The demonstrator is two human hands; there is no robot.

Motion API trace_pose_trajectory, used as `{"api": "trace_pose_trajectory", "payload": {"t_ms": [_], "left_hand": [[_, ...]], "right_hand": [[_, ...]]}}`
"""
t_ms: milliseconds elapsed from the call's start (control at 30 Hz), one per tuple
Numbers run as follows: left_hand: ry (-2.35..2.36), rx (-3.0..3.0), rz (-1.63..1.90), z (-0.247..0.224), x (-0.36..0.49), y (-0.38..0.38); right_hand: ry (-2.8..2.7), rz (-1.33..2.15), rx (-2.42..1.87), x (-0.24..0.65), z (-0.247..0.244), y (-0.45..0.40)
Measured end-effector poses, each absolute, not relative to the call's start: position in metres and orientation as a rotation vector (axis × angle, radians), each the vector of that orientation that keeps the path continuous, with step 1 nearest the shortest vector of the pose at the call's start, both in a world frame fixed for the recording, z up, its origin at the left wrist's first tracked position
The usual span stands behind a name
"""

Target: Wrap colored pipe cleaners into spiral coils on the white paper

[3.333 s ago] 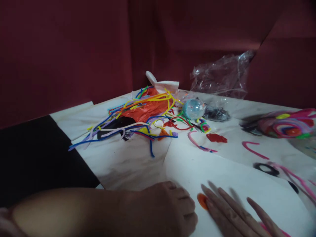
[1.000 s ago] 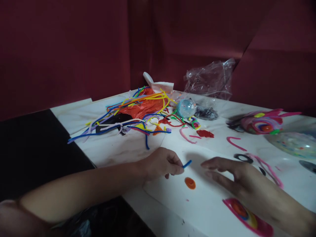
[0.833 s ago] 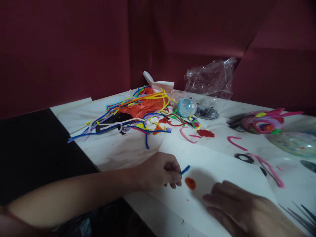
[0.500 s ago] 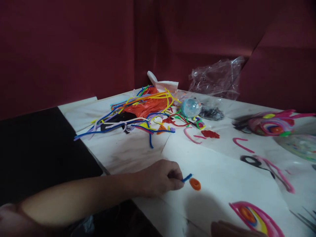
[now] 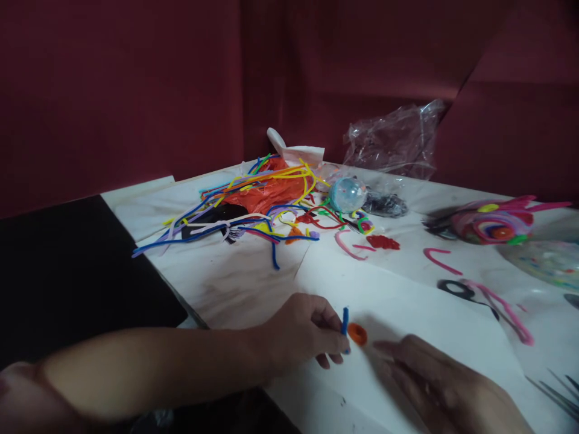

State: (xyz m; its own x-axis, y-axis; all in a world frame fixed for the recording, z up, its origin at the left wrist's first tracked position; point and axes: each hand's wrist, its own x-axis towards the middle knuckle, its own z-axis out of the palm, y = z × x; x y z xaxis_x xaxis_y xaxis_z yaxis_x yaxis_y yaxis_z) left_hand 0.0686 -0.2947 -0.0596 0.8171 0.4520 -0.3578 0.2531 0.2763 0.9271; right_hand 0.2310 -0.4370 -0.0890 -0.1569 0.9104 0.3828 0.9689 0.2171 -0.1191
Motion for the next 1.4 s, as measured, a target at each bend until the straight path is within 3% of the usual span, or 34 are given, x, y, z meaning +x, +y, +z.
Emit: {"api": "trace_pose_trajectory", "payload": {"t_ms": [333,633,733,967,1200,1400], "left_hand": [[0.630,1.361,0.182,-0.065,0.068,-0.287],[0.611,1.346,0.204,-0.066,0.067,-0.285],[0.607,1.353,0.215,-0.063,0.067,-0.286],[0.622,1.272,0.292,-0.060,0.075,-0.299],[0.458,1.270,0.304,-0.055,0.079,-0.296],[0.492,1.342,0.316,-0.053,0.086,-0.288]], "right_hand": [[-2.282,-0.581,-1.719,0.226,-0.088,-0.418],[-2.198,-0.481,-1.674,0.234,-0.070,-0.423],[-2.066,-0.311,-1.674,0.237,-0.063,-0.424],[-1.567,0.778,-1.595,0.221,-0.059,-0.405],[-1.396,1.007,-1.558,0.217,-0.052,-0.387],[-1.388,1.000,-1.603,0.232,-0.048,-0.384]]}}
